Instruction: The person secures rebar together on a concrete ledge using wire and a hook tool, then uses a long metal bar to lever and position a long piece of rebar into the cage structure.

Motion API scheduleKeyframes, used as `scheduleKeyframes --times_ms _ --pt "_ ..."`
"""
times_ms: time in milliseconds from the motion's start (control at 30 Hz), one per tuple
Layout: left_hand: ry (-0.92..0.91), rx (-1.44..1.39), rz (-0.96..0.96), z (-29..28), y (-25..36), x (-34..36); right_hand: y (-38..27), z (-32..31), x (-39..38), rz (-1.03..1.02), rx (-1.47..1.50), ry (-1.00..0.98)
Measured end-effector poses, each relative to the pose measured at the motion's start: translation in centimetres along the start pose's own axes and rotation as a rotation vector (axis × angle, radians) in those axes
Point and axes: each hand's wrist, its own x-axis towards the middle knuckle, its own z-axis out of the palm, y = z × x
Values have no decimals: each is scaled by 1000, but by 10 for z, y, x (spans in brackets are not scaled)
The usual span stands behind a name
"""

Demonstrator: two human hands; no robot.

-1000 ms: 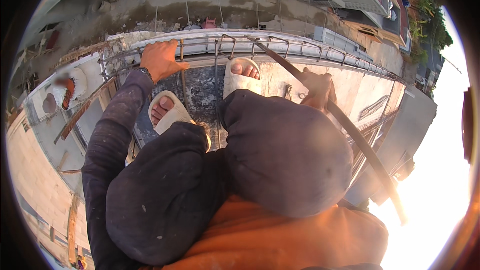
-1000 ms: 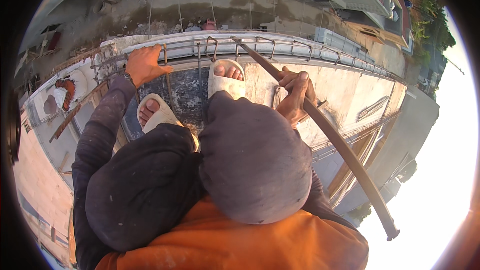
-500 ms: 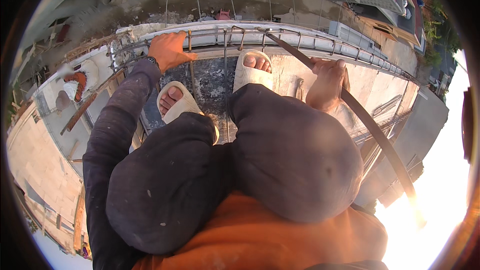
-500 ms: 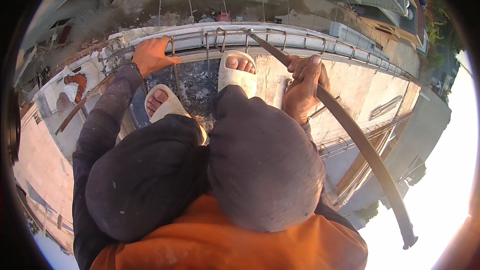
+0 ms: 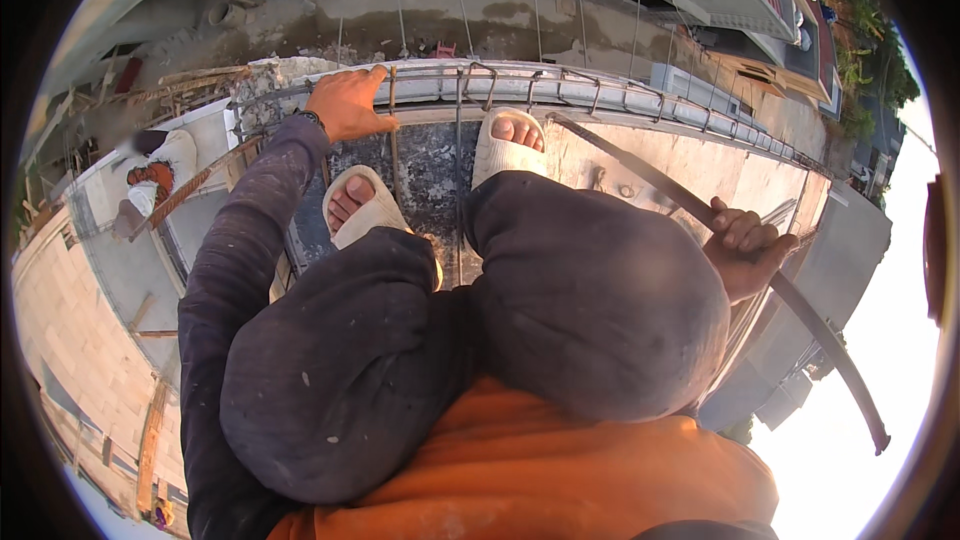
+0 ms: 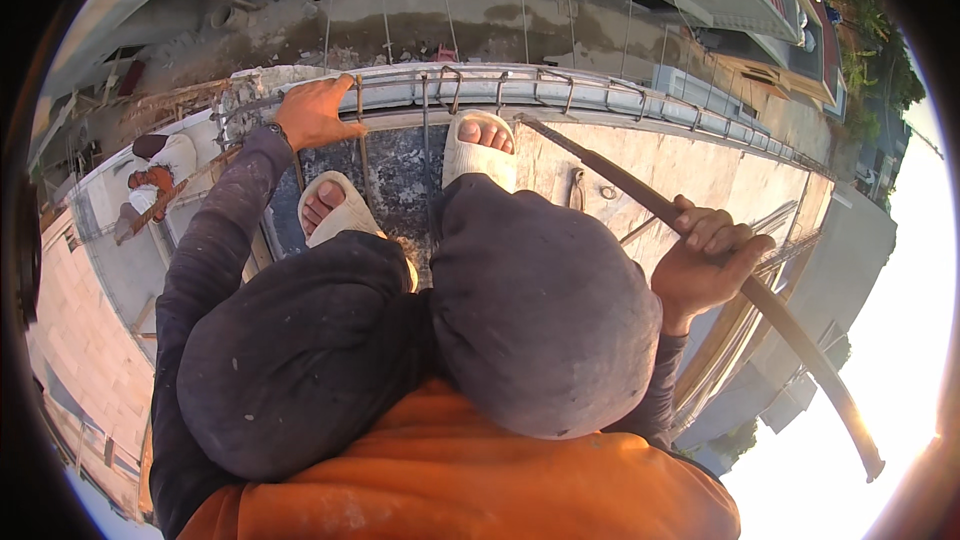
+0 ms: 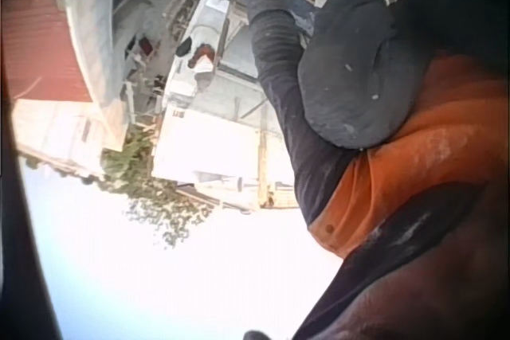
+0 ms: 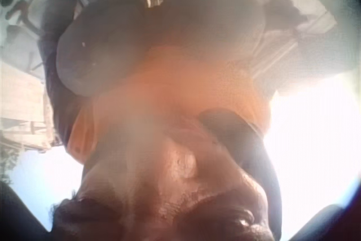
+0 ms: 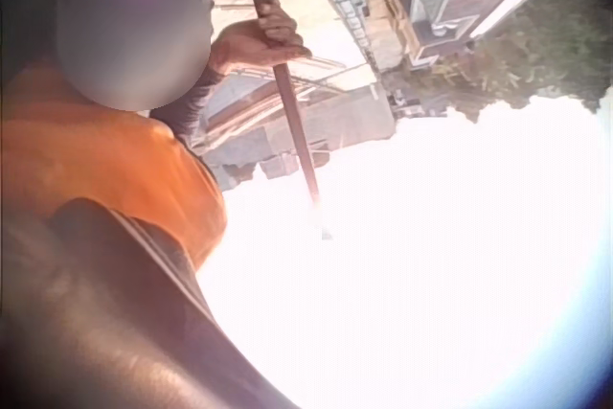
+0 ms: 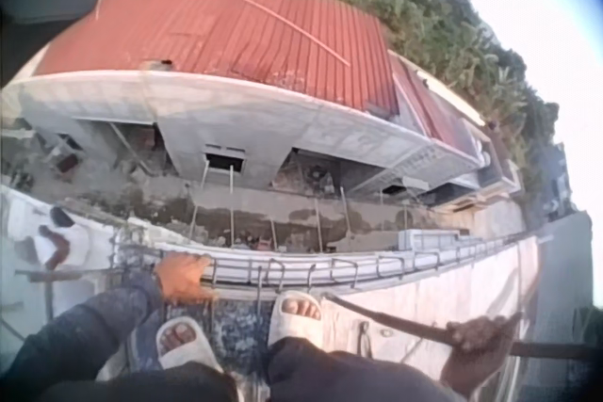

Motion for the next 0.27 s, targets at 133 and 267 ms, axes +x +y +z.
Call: scheduleKeyframes --times_ms 133,267 --pt "237 99 64 11 -14 -21 -22 32 7 -31 177 -256" --pt "-11 86 -28 5 -25 -23 -7 65 2 65 233 -348"
